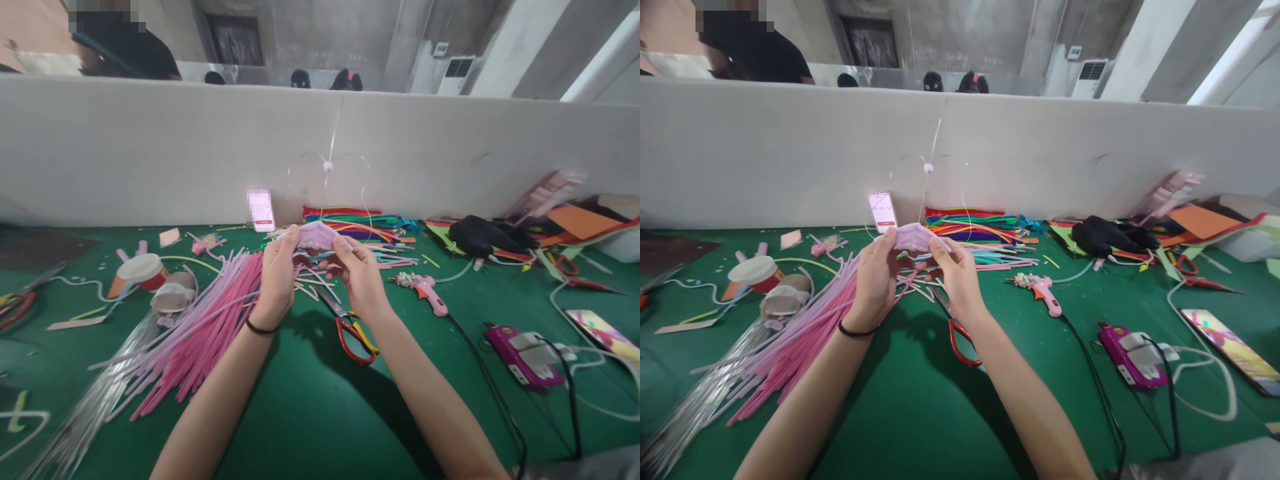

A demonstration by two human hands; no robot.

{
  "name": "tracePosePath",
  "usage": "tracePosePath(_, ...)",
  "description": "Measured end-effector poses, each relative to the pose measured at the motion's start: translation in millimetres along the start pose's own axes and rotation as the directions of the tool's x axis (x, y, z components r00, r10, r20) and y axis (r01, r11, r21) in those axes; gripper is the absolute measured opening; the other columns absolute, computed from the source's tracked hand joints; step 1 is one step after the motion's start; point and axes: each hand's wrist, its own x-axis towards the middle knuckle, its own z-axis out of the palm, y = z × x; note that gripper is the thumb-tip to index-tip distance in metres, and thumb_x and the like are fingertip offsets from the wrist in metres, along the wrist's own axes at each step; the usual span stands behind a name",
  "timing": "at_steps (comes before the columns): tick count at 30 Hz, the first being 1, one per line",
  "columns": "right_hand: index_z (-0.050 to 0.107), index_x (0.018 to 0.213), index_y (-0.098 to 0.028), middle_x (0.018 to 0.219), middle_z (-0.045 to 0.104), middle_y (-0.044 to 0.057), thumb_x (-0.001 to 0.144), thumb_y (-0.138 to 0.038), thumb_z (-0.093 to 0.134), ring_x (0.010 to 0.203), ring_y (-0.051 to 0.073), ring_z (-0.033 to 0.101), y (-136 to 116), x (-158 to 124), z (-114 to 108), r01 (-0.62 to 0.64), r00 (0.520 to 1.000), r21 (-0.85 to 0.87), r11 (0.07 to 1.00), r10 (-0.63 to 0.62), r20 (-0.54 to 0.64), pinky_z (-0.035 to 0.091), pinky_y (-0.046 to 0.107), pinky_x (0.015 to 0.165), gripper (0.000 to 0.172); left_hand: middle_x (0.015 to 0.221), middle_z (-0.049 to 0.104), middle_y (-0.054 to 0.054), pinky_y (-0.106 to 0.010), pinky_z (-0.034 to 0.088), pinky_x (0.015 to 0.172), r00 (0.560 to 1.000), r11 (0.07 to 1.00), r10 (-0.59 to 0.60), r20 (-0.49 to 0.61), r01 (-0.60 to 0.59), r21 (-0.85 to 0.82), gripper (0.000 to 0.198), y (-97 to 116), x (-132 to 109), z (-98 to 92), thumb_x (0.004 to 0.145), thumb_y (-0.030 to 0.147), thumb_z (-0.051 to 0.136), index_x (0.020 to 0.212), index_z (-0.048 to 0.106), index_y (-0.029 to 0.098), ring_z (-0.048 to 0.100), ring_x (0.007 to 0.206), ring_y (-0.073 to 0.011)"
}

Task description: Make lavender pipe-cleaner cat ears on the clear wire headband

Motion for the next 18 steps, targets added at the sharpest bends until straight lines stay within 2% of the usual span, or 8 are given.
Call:
tracePosePath(5,0.066,0.084,-0.023,0.079,0.065,-0.001,0.075,-0.049,0.068,0.060,0.013,0.061,2.9,3.0,-3.9,-0.025,1.000,0.001,1.000,0.025,-0.018,0.046,0.022,0.048,0.027,0.070,0.067,-0.003,-0.022,0.047,0.047,1.000,1.000,-0.008,0.005,0.008,0.026,0.028,-3.7,1.4,-0.1,0.086,0.041,0.056,0.076,0.065,0.016,0.062,0.059,-0.0133)
tracePosePath(13,0.067,0.086,-0.022,0.080,0.065,-0.001,0.074,-0.047,0.069,0.059,0.010,0.060,9.2,4.7,-4.9,-0.063,0.998,0.041,0.997,0.064,-0.030,0.045,0.020,0.048,0.028,0.076,0.069,-0.004,-0.024,0.051,0.055,0.997,0.993,0.074,0.011,-0.074,0.089,0.026,-9.0,6.4,-4.8,0.084,0.040,0.058,0.078,0.068,0.017,0.064,0.067,-0.0147)
tracePosePath(18,0.066,0.087,-0.022,0.083,0.068,0.001,0.074,-0.049,0.069,0.059,0.012,0.060,12.6,6.3,-4.3,-0.092,0.995,0.046,0.995,0.094,-0.044,0.044,0.021,0.047,0.030,0.076,0.068,-0.005,-0.023,0.050,0.053,0.997,0.984,0.075,0.018,-0.077,0.160,0.035,-12.0,8.1,-8.1,0.083,0.049,0.057,0.081,0.069,0.017,0.064,0.068,-0.0161)
